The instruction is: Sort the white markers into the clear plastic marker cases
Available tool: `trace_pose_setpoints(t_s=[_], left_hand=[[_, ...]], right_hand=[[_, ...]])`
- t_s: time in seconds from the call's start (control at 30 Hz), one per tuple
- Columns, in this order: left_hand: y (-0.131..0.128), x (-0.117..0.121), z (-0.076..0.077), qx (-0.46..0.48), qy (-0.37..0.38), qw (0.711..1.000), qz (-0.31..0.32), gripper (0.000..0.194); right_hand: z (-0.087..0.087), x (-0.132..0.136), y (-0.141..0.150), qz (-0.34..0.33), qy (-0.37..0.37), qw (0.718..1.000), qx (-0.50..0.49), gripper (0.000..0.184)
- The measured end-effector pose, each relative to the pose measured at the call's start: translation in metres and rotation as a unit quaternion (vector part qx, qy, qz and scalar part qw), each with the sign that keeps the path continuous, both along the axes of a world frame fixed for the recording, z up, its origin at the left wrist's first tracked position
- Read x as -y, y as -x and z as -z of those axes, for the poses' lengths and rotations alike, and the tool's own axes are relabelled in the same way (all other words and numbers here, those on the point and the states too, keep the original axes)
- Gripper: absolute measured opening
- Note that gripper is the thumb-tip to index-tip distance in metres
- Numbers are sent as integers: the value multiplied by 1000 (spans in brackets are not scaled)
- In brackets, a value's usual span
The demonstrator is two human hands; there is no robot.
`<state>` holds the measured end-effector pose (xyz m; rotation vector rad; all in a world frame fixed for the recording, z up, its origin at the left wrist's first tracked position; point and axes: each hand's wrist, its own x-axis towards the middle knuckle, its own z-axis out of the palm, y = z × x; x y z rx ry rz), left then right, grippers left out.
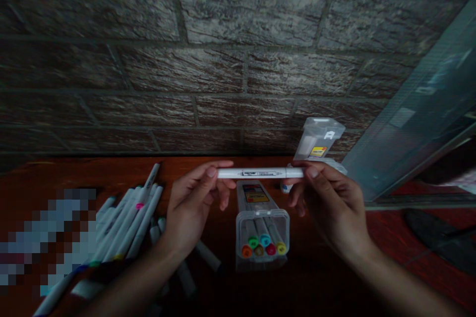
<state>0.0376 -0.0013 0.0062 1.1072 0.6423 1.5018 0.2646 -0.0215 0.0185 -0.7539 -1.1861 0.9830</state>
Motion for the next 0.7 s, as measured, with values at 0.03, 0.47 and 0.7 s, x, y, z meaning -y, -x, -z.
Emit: trace_pose_setpoints(t_s=[0.03,0.47,0.7], left_hand=[[0,0,0,0,-1,1000,1,23],[1,0,-1,6,-3,1000,5,24],[1,-1,0,17,-3,1000,16,23]], right_hand=[[0,0,0,-2,1,1000,0,16],[-1,2,1,-15,4,1000,-19,17],[-1,2,1,-16,7,1000,-19,18]])
